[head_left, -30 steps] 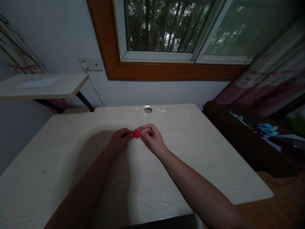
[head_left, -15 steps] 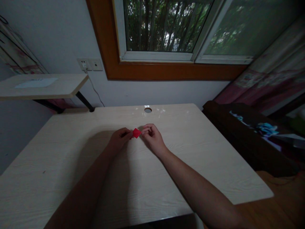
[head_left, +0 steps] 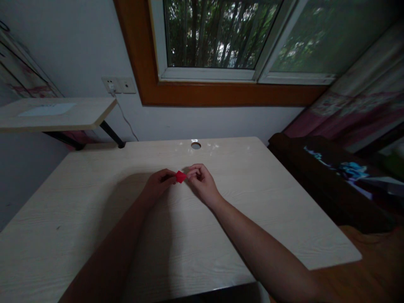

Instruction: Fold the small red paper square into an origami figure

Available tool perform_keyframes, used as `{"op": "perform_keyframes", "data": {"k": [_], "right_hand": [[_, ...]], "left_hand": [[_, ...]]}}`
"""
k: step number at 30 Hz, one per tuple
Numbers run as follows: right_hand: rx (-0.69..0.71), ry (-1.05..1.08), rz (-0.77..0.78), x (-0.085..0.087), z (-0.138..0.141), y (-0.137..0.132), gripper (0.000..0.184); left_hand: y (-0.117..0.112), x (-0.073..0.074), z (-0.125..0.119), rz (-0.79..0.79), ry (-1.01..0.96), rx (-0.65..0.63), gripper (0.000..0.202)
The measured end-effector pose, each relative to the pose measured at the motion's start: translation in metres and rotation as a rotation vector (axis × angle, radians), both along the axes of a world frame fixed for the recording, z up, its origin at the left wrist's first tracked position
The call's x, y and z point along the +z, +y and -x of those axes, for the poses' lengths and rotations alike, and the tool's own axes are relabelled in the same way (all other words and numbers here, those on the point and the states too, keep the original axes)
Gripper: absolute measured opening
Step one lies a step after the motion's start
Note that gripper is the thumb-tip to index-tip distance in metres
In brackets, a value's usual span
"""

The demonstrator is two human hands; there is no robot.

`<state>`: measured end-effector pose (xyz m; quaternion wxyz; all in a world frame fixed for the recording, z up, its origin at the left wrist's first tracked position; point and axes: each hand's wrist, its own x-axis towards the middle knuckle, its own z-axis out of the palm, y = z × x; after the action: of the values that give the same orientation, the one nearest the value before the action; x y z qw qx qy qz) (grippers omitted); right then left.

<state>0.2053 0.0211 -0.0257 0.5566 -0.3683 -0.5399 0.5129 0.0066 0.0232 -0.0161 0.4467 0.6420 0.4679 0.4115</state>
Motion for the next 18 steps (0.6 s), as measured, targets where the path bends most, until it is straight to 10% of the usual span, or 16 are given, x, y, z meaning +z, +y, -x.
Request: {"op": "perform_keyframes", "data": {"k": [18], "right_hand": [[0.041,-0.001,0.009,-0.0017,-0.0015,0.0017,0.025]], "left_hand": [[-0.0022,-0.0003,-0.0023,0.030,-0.081,-0.002,0.021]]}}
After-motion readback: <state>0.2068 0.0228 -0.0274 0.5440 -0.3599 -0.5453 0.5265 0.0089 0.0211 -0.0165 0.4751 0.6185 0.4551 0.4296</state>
